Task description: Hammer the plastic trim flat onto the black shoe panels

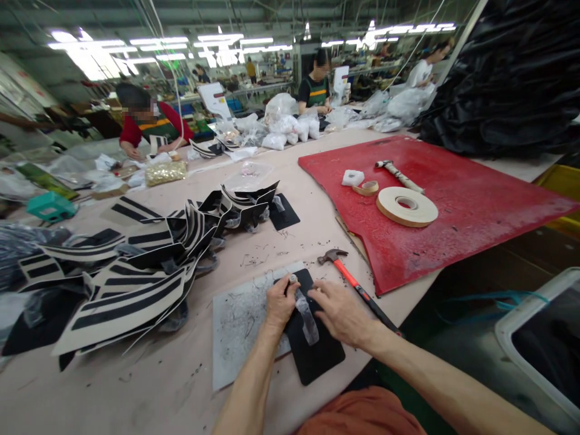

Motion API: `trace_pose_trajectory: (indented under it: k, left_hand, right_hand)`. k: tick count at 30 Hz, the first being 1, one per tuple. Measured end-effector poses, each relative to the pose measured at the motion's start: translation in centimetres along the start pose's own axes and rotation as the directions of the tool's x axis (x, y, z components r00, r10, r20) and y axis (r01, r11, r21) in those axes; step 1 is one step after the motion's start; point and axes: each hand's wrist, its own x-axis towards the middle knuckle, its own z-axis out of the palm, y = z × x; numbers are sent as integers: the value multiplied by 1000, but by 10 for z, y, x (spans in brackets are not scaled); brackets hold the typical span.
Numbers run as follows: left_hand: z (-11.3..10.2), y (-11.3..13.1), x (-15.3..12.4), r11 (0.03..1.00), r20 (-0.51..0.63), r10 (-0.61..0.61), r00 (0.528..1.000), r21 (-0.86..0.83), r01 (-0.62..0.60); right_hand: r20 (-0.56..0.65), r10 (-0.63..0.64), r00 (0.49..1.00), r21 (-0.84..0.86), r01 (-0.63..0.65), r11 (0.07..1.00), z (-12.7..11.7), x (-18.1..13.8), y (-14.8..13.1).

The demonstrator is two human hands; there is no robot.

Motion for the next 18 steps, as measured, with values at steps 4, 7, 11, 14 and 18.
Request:
trace_pose_trajectory:
  k: [4, 7, 11, 14, 18]
  left_hand:
    - [2, 6, 1, 995, -45, -94, 995, -37, 92]
    - [5, 10, 7, 953, -165, -272, 948, -184, 241]
    - [-4, 12, 22, 780, -364, -567, 739, -525, 341]
    - [-29, 22, 31, 774, -418, -542, 729, -586, 239]
    - [-66, 42, 27, 850, -522, -429, 737, -509, 135]
  right_hand:
    - [159, -291, 943, -23, 298, 954, 6, 12, -30]
    - [198, -295, 935, -104, 320, 942, 13, 8, -33]
    - [156, -302, 941, -207, 330, 921, 14, 0, -34]
    - [108, -195, 975, -272, 218, 937, -2, 8, -39]
    - [50, 97, 994, -271, -80, 959, -38, 34, -41]
